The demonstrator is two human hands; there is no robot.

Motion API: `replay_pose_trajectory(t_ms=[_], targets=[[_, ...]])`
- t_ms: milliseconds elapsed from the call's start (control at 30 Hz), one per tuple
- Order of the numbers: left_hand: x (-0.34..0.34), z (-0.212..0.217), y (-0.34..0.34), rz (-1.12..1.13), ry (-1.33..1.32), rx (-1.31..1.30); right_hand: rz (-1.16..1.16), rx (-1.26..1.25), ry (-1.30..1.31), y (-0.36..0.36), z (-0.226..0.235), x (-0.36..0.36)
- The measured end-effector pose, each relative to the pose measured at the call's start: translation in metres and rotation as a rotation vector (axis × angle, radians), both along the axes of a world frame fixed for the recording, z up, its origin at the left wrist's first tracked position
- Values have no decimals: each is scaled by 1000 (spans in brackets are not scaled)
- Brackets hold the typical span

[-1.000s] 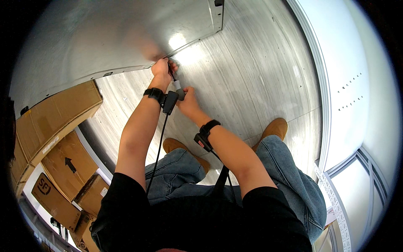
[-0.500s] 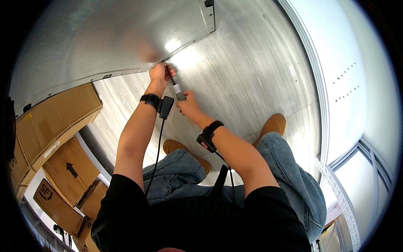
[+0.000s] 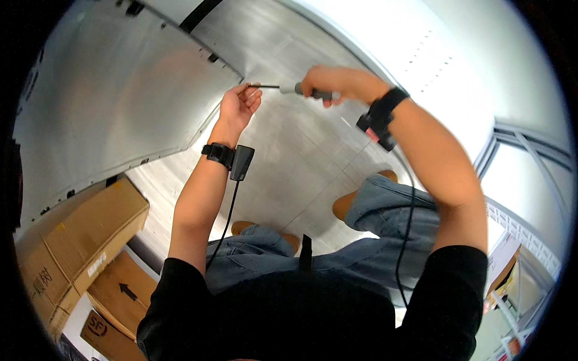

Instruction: The person uses a screwdriver to fasten screws into a white metal panel, securing it to a larger structure. The person repeatedly positions screws and turns the screwdriver to tighten them along the panel edge.

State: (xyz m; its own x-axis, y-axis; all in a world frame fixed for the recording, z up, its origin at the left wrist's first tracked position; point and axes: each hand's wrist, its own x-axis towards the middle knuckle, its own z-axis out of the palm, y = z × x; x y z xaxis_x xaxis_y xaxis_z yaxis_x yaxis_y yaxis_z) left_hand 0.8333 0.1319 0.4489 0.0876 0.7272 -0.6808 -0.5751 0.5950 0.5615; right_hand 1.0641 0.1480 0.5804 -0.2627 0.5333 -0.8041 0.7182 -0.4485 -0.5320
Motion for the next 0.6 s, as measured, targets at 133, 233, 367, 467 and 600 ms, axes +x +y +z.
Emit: replay_pose_trajectory(t_ms=[133,233,367,467,600], targets=[[79,75,34,-109,-168,188,6,213,-53,15,99,85],[145,116,46,-195,-183,335,-103,308,-85,11,136,160],[228,121,53,-289,-23,443,-214,396,84,-18,121,247],[278,92,52,-301,89,351,-420,266,285,-51,53,310],[326,22,40,-468,491,623,-783,174,461,-110,-29,356]])
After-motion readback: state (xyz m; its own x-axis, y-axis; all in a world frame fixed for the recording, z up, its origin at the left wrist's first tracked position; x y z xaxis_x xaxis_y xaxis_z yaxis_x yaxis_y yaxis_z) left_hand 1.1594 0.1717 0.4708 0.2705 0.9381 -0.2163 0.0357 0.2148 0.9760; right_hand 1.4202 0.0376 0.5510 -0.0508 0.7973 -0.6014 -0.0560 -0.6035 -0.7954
